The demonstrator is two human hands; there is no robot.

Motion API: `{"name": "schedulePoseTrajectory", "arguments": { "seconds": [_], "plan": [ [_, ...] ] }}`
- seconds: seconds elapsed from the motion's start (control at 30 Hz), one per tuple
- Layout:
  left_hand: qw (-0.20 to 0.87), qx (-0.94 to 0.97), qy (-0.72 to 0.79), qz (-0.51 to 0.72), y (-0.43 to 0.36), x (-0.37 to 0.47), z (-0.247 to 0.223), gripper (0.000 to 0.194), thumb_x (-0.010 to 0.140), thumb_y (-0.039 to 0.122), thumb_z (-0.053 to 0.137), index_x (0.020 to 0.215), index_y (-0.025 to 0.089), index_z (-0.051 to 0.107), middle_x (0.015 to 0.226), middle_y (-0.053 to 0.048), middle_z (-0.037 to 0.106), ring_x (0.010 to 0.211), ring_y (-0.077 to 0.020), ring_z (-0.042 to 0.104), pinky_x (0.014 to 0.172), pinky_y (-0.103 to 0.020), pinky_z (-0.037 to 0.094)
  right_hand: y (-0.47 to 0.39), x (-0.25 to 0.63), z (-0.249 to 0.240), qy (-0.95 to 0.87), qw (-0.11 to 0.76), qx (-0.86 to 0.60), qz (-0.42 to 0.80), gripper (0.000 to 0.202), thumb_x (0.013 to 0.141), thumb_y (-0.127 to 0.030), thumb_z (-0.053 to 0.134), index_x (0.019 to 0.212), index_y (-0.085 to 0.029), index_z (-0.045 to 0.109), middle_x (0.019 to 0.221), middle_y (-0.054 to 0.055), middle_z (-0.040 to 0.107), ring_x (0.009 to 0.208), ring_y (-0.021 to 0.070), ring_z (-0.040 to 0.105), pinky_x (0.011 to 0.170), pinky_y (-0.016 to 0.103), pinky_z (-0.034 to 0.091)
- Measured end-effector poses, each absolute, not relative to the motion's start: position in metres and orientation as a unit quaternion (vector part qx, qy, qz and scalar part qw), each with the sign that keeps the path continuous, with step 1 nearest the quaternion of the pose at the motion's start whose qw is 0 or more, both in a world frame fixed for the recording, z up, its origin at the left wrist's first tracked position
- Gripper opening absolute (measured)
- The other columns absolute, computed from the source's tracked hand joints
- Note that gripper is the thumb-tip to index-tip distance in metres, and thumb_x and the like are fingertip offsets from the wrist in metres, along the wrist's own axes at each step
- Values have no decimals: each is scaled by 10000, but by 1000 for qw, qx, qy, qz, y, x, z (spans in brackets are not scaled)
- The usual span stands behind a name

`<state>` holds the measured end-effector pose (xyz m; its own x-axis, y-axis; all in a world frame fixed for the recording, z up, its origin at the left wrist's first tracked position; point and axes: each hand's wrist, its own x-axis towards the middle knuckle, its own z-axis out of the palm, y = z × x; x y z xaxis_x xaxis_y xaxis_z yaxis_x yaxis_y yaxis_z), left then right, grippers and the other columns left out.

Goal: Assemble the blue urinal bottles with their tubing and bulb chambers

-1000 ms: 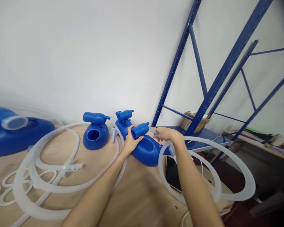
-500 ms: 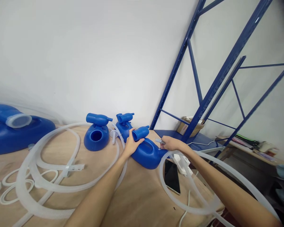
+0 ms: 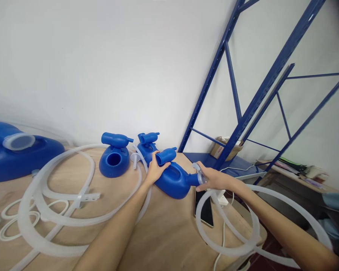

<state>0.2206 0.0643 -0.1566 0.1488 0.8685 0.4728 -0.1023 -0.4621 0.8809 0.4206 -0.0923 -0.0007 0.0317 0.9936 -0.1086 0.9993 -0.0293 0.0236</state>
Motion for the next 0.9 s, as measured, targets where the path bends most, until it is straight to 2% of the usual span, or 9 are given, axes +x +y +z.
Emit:
{"name": "schedulePoseTrajectory", "arguments": {
  "seconds": [0.03, 0.1, 0.23, 0.43, 0.53, 0.63, 0.73, 0.8, 0.9],
  "plan": [
    [420, 631, 303, 578, 64, 221, -156, 716, 798, 390, 823, 1371, 262, 414, 1264, -100, 682, 1166, -280, 681, 1053, -434, 494, -95, 419, -7, 675, 71, 734, -9, 972, 694, -459, 851, 1504, -178, 392, 1161, 187, 721, 1056, 365, 701, 831, 371, 501],
    [418, 632, 301, 578, 64, 220, -156, 710, 800, 380, 819, 1368, 258, 412, 1261, -98, 684, 1159, -276, 685, 1054, -426, 494, -100, 415, -21, 650, 94, 753, 37, 942, 752, -377, 794, 1543, -173, 324, 1174, 216, 718, 1070, 405, 706, 812, 390, 482],
    [416, 634, 301, 579, 65, 219, -156, 707, 801, 383, 813, 1366, 249, 410, 1251, -103, 687, 1161, -283, 682, 1052, -435, 493, -102, 415, -39, 646, 76, 754, 89, 847, 747, -219, 693, 1515, -178, 339, 1191, 207, 726, 1105, 392, 712, 791, 358, 452],
    [413, 639, 299, 576, 65, 218, -157, 700, 801, 370, 809, 1357, 250, 402, 1254, -102, 688, 1165, -281, 682, 1057, -434, 491, -100, 425, -44, 683, 79, 721, 83, 799, 739, -156, 625, 1489, -187, 351, 1287, 181, 706, 1126, 369, 706, 774, 345, 452],
    [414, 642, 298, 573, 65, 218, -157, 691, 804, 378, 807, 1349, 247, 404, 1257, -104, 687, 1165, -280, 683, 1050, -422, 496, -100, 423, -34, 695, 107, 705, 94, 777, 762, -140, 617, 1493, -201, 358, 1350, 179, 680, 1175, 365, 689, 794, 347, 466],
    [417, 644, 297, 568, 66, 218, -157, 702, 806, 402, 806, 1358, 250, 401, 1259, -99, 684, 1170, -276, 681, 1050, -418, 499, -102, 415, -17, 712, 158, 679, 88, 749, 794, -159, 640, 1491, -246, 380, 1323, 160, 702, 1173, 362, 696, 809, 356, 481],
    [421, 643, 301, 565, 68, 218, -158, 747, 799, 424, 810, 1384, 251, 380, 1304, -107, 660, 1207, -282, 663, 1076, -438, 486, -104, 406, 3, 703, 198, 676, 93, 831, 759, -180, 711, 1513, -234, 365, 1295, 186, 712, 1129, 389, 713, 811, 392, 498],
    [424, 644, 303, 560, 69, 218, -159, 766, 797, 437, 811, 1397, 251, 372, 1328, -114, 651, 1224, -286, 656, 1090, -450, 478, -107, 405, 19, 679, 202, 696, 117, 880, 748, -175, 727, 1537, -209, 338, 1250, 205, 726, 1101, 405, 722, 808, 413, 505],
    [430, 649, 306, 547, 72, 218, -158, 756, 811, 448, 796, 1407, 244, 377, 1338, -126, 656, 1248, -291, 647, 1109, -455, 467, -118, 413, 50, 636, 186, 727, 177, 849, 781, -170, 708, 1544, -206, 336, 1227, 213, 729, 1066, 410, 733, 789, 424, 508]
  ]
}}
